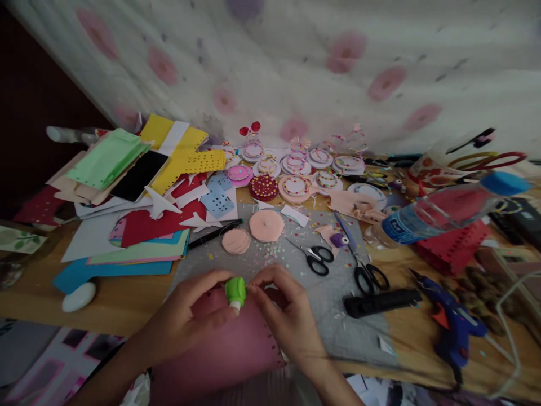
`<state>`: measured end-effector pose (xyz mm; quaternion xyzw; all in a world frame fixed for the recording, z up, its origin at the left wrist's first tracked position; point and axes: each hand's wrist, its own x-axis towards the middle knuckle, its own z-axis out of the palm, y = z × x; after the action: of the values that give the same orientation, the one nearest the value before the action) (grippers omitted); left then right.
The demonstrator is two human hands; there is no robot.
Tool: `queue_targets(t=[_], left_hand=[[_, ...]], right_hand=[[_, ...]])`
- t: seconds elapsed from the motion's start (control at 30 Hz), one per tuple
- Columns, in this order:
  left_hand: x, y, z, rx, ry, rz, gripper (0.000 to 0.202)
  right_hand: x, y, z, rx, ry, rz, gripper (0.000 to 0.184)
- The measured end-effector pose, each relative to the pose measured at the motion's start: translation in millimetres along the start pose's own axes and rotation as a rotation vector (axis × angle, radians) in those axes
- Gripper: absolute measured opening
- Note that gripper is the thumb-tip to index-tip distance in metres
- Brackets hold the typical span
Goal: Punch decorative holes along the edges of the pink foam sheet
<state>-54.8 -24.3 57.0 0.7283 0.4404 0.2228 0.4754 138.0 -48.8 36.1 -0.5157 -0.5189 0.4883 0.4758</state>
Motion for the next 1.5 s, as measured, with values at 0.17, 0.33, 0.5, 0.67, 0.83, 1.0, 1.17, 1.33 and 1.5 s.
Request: queue_targets(t=[0.17,0.33,0.5,0.67,0.83,1.0,1.17,1.33,1.5], left_hand=[[14.7,6.6,0.9,-0.017,-0.051,-0.018,0.027],[19.5,7.5,0.9,0.017,-0.089,-0.001,0.022],[21.7,8.4,1.9,-0.047,-0.118,-0.015,0.022],[21.9,13.9,-1.1,-0.081,-0.118,-0.048,0.02],[21.4,17.4,-3.0,-0.08,-0.152,-0.002,0.019],[24.6,15.4,2.8,0.011,-0.126,-0.031,0.016],[28.4,13.2,6.2,-0.015,-0.145,-0.024,0.013],[28.2,7.4,8.6,-0.019,-0.132,0.006,0.013],[25.8,1.8,9.9,0.041,-0.128,0.05,0.01]], right_hand=[[1.3,6.2,-1.6,-0.018,0.041,0.047,0.018],[0.0,11.0,-1.4,0.053,0.041,0.112,0.021],[-2.8,12.0,-1.1,0.09,0.039,0.142,0.023],[-5.0,13.3,-0.3,0.09,0.057,0.117,0.023],[-6.6,14.2,2.3,0.099,0.074,0.115,0.025],[-8.7,18.0,3.5,0.081,0.105,0.136,0.025],[-10.7,19.6,1.7,0.085,0.105,0.17,0.026],[-9.9,19.0,1.6,0.098,0.091,0.171,0.028],[-9.7,22.7,4.5,0.096,0.074,0.17,0.027]])
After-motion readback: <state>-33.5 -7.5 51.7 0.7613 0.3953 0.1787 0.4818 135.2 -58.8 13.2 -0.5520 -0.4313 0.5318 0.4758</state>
